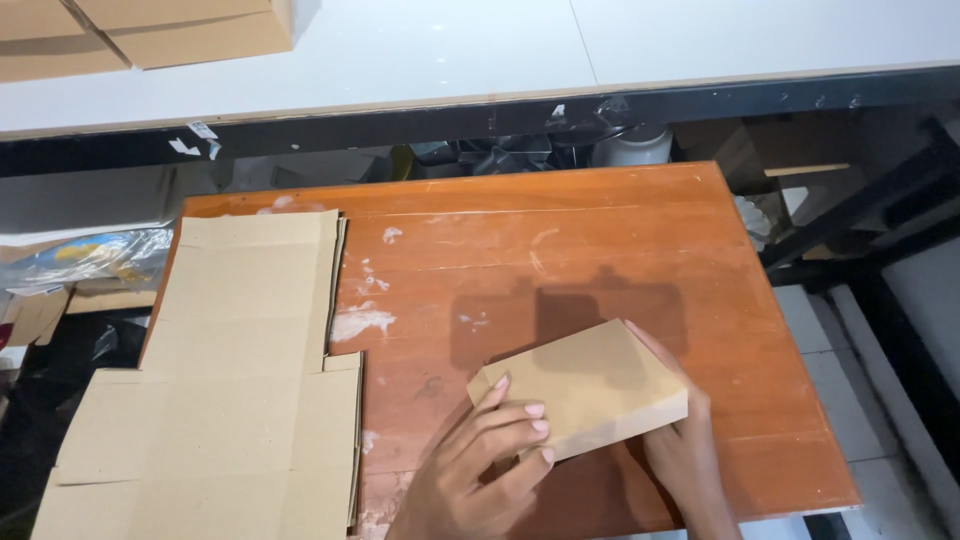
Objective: The person folds flat cardboard pieces into small rectangular boxes on a wooden table. They crease the edges, fold the sides, and tuck flaps to form the box shape, then place the finished box aside and repeat the process with another piece.
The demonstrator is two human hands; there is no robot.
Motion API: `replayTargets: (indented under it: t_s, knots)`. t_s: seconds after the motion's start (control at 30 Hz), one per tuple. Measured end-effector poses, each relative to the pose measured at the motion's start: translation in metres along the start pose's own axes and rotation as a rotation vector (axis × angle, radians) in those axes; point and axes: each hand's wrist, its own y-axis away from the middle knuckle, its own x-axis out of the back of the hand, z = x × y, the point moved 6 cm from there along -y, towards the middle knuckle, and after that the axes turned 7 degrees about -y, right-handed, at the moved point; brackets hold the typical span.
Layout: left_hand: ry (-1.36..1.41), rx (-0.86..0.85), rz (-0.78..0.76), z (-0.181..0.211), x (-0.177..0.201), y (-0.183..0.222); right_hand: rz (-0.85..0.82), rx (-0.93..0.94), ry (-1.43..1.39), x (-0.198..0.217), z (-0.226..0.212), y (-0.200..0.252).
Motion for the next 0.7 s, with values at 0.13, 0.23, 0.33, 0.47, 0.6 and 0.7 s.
replayTargets:
  t_s: [0.13, 0.23, 0.33, 0.47, 0.6, 0.7]
  knots:
    - [-0.031, 0.079, -0.003, 0.001, -0.006, 0.016, -0.026, 0.178, 0.310, 0.007, 0.000, 0.006]
    - [-0.004, 0.091, -0.025, -0.006, -0.008, 0.031, -0.006, 0.179, 0.312, 0.002, -0.005, 0.007]
    - [0.096, 0.143, -0.076, -0.009, -0.002, 0.036, 0.038, 0.131, 0.137, -0.010, -0.009, 0.011]
    - [0.241, 0.415, -0.080, -0.018, 0.001, 0.045, 0.152, 0.217, 0.008, -0.018, -0.007, 0.019]
    - [0.579, 0.991, -0.113, -0.036, -0.002, 0.048, 0.110, 0.033, -0.396, -0.026, 0.000, 0.016]
    - [0.691, 1.183, -0.113, -0.047, -0.010, 0.058, 0.095, 0.327, 0.118, -0.019, -0.005, 0.018]
